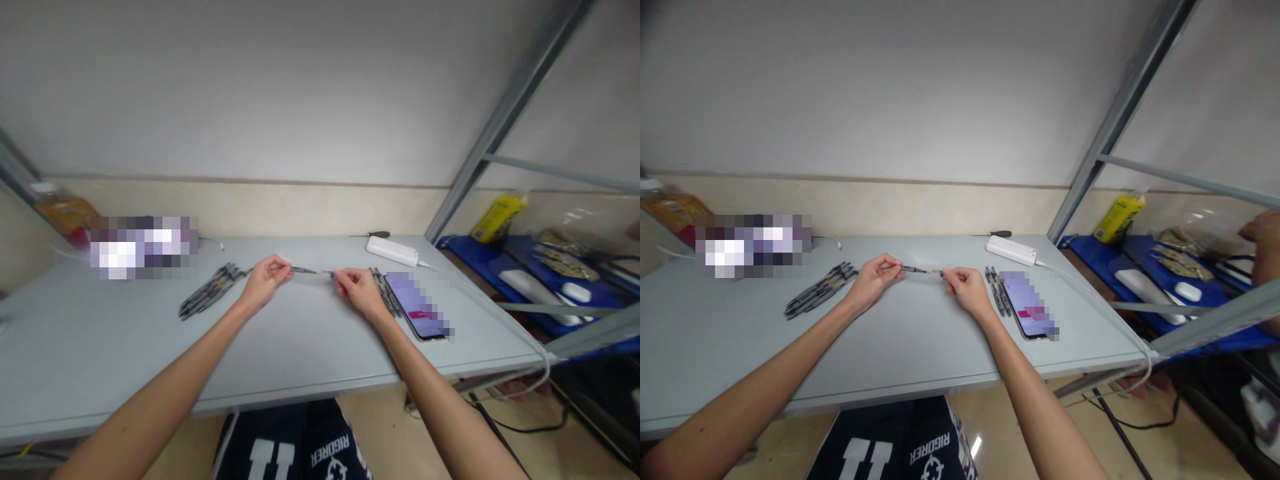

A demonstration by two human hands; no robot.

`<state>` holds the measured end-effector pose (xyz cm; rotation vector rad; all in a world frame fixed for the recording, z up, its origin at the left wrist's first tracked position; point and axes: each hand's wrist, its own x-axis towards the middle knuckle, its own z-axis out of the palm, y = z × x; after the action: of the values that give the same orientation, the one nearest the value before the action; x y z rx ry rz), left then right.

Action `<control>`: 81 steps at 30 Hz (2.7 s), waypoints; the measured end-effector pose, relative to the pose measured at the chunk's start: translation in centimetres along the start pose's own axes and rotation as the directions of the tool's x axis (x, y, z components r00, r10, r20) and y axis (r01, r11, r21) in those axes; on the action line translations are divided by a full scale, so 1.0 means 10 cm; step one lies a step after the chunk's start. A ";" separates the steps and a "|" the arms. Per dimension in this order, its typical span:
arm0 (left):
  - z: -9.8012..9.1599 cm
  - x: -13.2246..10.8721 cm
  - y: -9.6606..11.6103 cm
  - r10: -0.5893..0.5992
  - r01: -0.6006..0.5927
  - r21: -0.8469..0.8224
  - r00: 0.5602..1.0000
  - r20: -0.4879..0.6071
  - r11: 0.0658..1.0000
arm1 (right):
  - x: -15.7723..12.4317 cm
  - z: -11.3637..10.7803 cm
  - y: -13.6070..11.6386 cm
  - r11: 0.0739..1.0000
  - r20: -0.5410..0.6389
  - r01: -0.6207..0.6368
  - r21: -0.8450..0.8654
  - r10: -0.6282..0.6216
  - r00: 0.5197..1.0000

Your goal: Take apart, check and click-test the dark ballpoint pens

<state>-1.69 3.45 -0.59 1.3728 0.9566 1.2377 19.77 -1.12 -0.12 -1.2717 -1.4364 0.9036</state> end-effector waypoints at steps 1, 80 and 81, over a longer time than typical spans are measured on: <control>0.00 0.00 0.00 -0.004 0.004 -0.005 1.000 0.001 1.000 | 0.00 0.00 0.00 0.999 0.004 -0.005 -0.046 0.005 1.000; 0.05 -0.13 0.10 0.476 -0.472 0.513 0.869 0.133 0.717 | 0.01 -0.07 0.03 0.838 0.226 -0.338 0.429 0.262 0.938; 0.06 -0.15 0.12 0.539 -0.542 0.520 0.824 0.174 0.660 | 0.02 -0.08 0.02 0.812 0.254 -0.374 0.448 0.285 0.924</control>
<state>-1.43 1.74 0.31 2.2508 0.9724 1.4470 20.63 -0.95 -0.10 -1.0808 -1.0209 1.5436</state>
